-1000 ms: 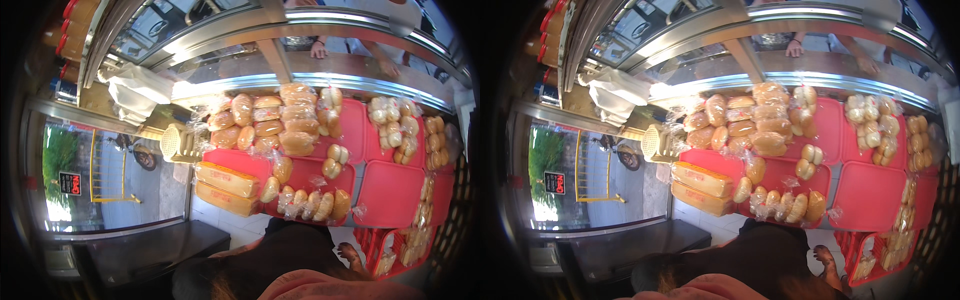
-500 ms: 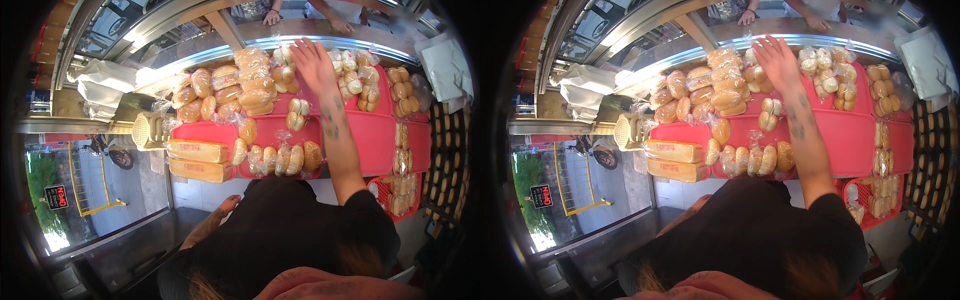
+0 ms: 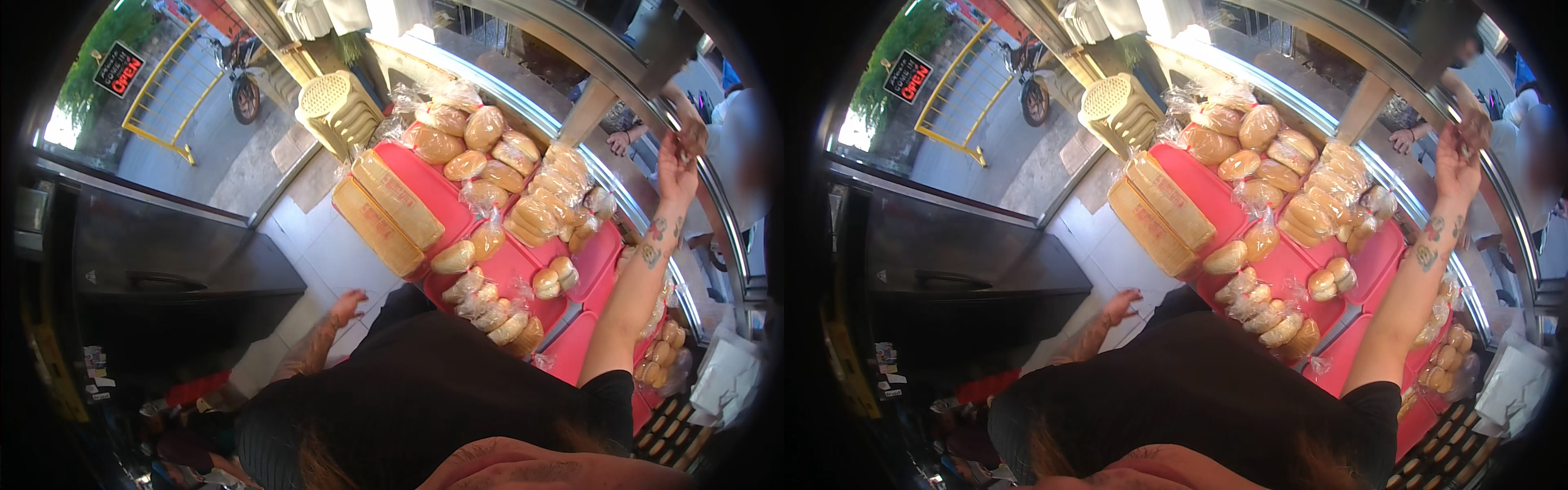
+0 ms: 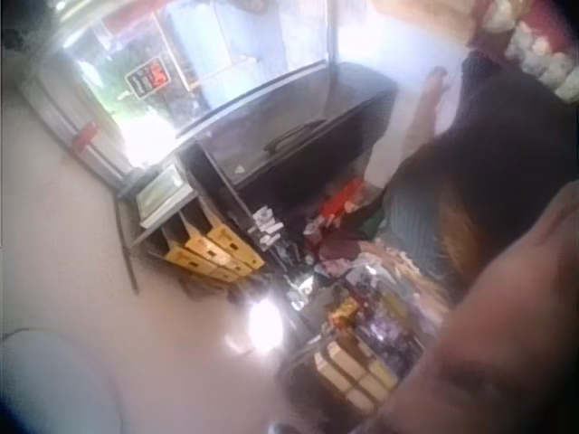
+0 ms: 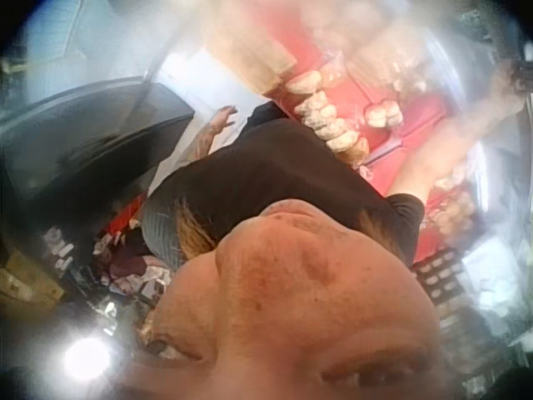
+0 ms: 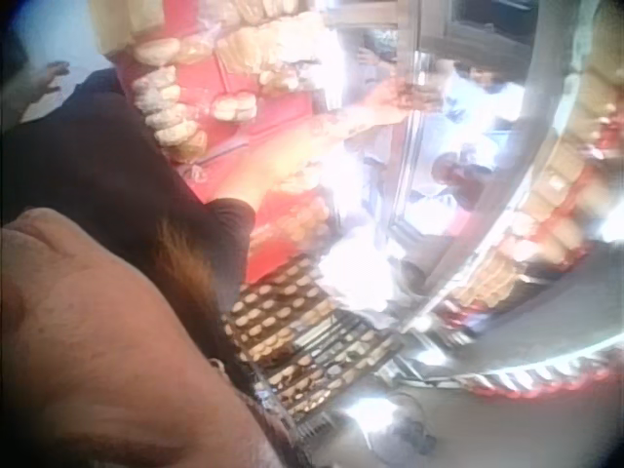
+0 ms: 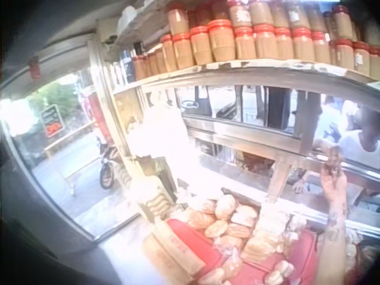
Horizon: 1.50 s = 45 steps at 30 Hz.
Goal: The person picks round buns from metal trays, places them into clear plastic bags, and arranges the filled bags into red baskets. The person also handles packaged bread loaves and places them into baskets. The person interacts with customers at the counter and handles cash.
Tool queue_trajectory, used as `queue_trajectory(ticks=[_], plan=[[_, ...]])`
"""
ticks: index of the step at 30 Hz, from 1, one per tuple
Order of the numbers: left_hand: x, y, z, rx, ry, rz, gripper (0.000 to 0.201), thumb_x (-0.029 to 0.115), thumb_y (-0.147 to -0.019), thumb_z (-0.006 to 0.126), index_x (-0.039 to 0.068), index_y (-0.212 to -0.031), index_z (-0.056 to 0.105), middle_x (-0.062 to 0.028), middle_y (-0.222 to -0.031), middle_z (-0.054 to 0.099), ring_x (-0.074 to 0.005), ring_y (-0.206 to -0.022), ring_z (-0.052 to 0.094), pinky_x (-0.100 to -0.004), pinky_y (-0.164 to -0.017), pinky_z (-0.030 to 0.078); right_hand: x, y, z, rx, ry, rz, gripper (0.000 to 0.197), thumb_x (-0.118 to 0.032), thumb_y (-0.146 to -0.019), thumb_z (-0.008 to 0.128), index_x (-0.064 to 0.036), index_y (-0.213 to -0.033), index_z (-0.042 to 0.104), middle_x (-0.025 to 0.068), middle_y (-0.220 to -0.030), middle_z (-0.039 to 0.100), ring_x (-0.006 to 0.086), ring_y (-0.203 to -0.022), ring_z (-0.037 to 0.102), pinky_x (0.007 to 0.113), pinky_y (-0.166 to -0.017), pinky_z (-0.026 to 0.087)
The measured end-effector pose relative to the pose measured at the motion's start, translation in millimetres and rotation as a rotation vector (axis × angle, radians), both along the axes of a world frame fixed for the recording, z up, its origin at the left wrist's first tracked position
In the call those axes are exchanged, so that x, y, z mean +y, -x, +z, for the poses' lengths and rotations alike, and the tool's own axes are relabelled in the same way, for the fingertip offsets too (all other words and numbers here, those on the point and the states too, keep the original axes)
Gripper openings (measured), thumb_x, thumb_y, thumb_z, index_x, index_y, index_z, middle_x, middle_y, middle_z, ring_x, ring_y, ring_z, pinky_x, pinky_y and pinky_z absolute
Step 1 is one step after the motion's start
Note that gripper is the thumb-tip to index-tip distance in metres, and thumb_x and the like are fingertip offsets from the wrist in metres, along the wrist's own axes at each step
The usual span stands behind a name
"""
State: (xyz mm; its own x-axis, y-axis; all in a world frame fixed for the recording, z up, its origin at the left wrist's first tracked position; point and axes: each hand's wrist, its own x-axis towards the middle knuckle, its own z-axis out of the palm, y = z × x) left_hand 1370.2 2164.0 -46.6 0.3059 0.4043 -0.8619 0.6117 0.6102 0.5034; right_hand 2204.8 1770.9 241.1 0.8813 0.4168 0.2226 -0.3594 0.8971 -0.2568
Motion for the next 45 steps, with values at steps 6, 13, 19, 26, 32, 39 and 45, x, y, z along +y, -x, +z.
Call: queue_trajectory(ticks=[6,13,19,26,32,39,45], plan=[[222,-136,89,-0.233,-1.137,0.245,0.035,0.032,-0.108,0.061,0.001,-0.122,0.068,-0.0059,-0.104,0.07,-0.0165,-0.095,0.062,-0.0318,-0.087,0.051,-38,-6,-13,0.154,0.018,0.033,0.036,-0.007,-0.106,0.049,0.0108,-0.136,0.054,0.0255,-0.14,0.059,0.0414,-0.135,0.055,0.054,-0.12,0.044],[550,-397,178,-0.467,-1.526,0.262,0.035,0.029,-0.097,0.071,0.001,-0.118,0.071,-0.0103,-0.109,0.072,-0.0229,-0.107,0.067,-0.0387,-0.096,0.05,46,171,-100,0.158,1.077,-0.501,0.014,-0.017,-0.104,0.061,-0.006,-0.113,0.065,0.0071,-0.109,0.069,0.0176,-0.1,0.067,0.031,-0.086,0.056],[715,-556,161,-0.25,-1.519,0.253,0.044,0.039,-0.085,0.079,0.006,-0.113,0.073,-0.0108,-0.11,0.075,-0.0287,-0.103,0.07,-0.0422,-0.095,0.054,290,389,-143,0.579,1.076,0.096,0.023,-0.021,-0.105,0.064,-0.0067,-0.123,0.064,0.0059,-0.112,0.072,0.0168,-0.095,0.071,0.029,-0.084,0.062],[794,-615,147,-0.034,-1.611,0.306,0.061,0.038,-0.086,0.075,0.006,-0.135,0.061,-0.0231,-0.13,0.062,-0.04,-0.115,0.065,-0.0541,-0.098,0.052,379,420,-104,0.607,1.058,0.288,0.037,-0.032,-0.103,0.066,-0.0051,-0.128,0.061,0.0136,-0.118,0.072,0.0302,-0.11,0.073,0.038,-0.092,0.062],[805,-608,162,-0.195,-1.576,0.285,0.056,0.037,-0.088,0.073,0.004,-0.132,0.067,-0.025,-0.127,0.065,-0.0411,-0.116,0.066,-0.0525,-0.096,0.054,393,423,-114,0.673,1.072,0.191,0.028,-0.03,-0.105,0.064,-0.0076,-0.121,0.063,0.0112,-0.114,0.073,0.0284,-0.108,0.073,0.04,-0.093,0.062],[796,-621,161,-0.019,-1.639,0.459,0.051,0.031,-0.089,0.072,0.005,-0.131,0.063,-0.0184,-0.126,0.065,-0.0391,-0.113,0.068,-0.0487,-0.096,0.055,401,422,-124,0.675,1.092,0.18,0.028,-0.031,-0.103,0.067,-0.008,-0.117,0.066,0.0103,-0.114,0.073,0.0275,-0.107,0.071,0.04,-0.095,0.058],[807,-611,152,-0.101,-1.568,0.417,0.035,0.031,-0.096,0.068,0.004,-0.116,0.075,-0.0203,-0.101,0.076,-0.0381,-0.097,0.073,-0.0475,-0.086,0.057,391,425,-141,0.662,1.087,0.289,0.028,-0.027,-0.104,0.064,-0.0059,-0.123,0.066,0.008,-0.105,0.072,0.0228,-0.094,0.07,0.036,-0.082,0.058]])
